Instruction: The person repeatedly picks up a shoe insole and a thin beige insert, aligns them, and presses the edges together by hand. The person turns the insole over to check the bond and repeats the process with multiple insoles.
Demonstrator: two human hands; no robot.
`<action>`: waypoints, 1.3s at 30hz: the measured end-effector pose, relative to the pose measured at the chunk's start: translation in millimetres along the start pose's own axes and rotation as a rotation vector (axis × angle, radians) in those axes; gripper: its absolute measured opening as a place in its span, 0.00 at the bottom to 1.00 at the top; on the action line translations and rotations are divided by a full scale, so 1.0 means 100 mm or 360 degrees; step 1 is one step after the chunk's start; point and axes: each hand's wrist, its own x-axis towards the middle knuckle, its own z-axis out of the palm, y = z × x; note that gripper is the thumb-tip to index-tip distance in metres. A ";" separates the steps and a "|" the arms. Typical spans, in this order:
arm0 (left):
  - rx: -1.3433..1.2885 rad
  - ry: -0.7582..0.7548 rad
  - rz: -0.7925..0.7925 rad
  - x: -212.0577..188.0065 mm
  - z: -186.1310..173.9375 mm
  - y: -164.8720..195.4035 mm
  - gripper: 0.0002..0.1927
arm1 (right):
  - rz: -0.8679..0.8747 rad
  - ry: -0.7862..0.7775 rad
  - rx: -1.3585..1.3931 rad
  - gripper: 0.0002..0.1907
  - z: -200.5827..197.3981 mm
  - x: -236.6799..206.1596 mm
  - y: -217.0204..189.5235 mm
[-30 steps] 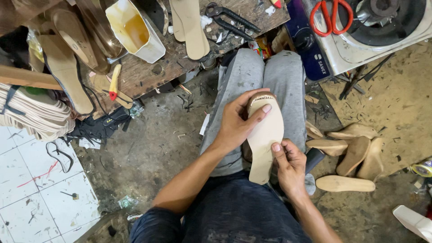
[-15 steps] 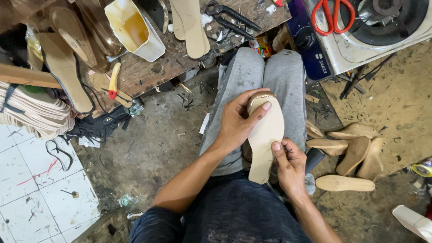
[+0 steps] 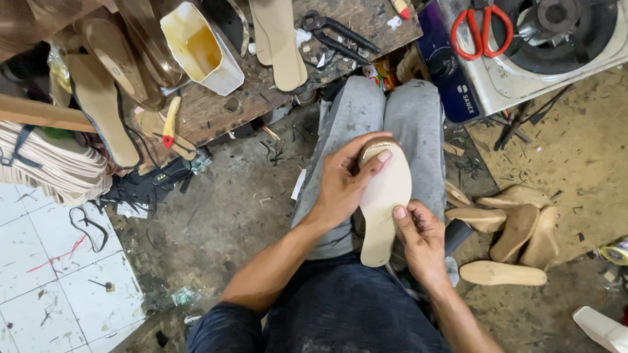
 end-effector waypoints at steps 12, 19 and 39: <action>0.0246 0.0165 0.0735 0.76 -0.26 0.68 0.10 | -0.0513 -0.0260 -0.0099 0.10 0.36 0.98 -1.01; -0.0089 0.0450 0.0824 1.20 -0.87 0.17 0.12 | -0.0857 -0.0047 -0.0700 0.38 0.56 0.80 -1.05; -0.0539 0.0737 0.0613 1.35 -1.53 -0.34 0.13 | -0.1018 0.0110 -0.0620 0.44 0.54 0.70 -0.53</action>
